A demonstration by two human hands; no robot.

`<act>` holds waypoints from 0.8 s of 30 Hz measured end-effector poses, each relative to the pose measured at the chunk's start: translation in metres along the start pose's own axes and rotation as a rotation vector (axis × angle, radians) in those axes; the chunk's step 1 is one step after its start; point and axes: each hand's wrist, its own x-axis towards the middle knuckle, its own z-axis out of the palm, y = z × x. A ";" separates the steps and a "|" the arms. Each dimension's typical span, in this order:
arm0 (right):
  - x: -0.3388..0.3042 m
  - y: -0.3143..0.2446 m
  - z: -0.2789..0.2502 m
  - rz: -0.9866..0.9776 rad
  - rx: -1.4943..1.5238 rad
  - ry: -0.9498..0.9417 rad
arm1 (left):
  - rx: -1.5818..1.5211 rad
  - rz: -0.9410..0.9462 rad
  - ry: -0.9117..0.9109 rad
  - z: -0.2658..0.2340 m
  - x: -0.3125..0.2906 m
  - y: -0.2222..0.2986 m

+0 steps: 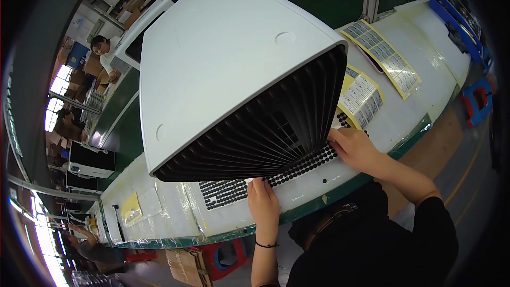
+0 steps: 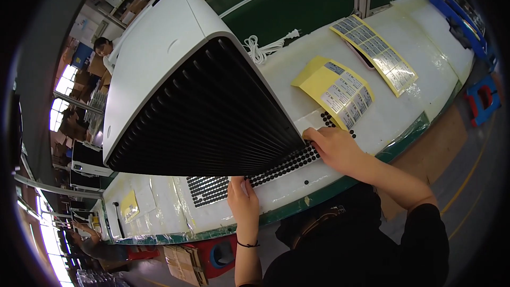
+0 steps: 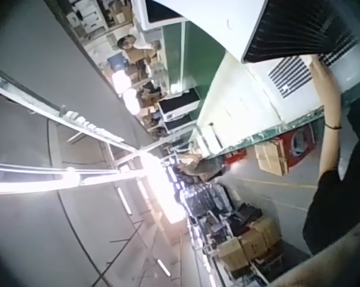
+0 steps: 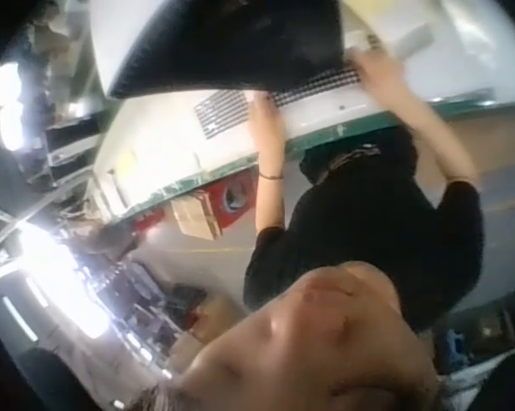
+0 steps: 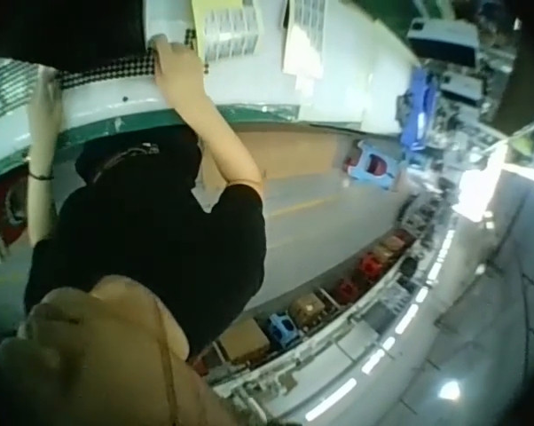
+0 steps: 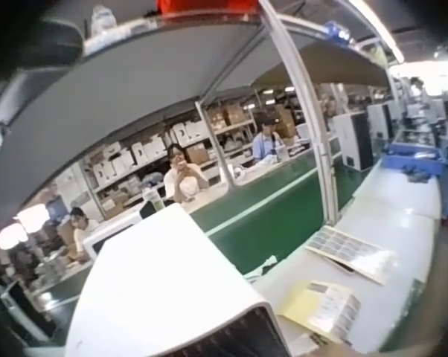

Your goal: Applying identification labels and inserting rubber feet into the chassis of computer cases on an assembly line.

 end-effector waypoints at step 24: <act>0.015 0.015 0.005 -0.077 0.004 -0.115 | -0.078 0.012 -0.079 0.003 0.018 -0.031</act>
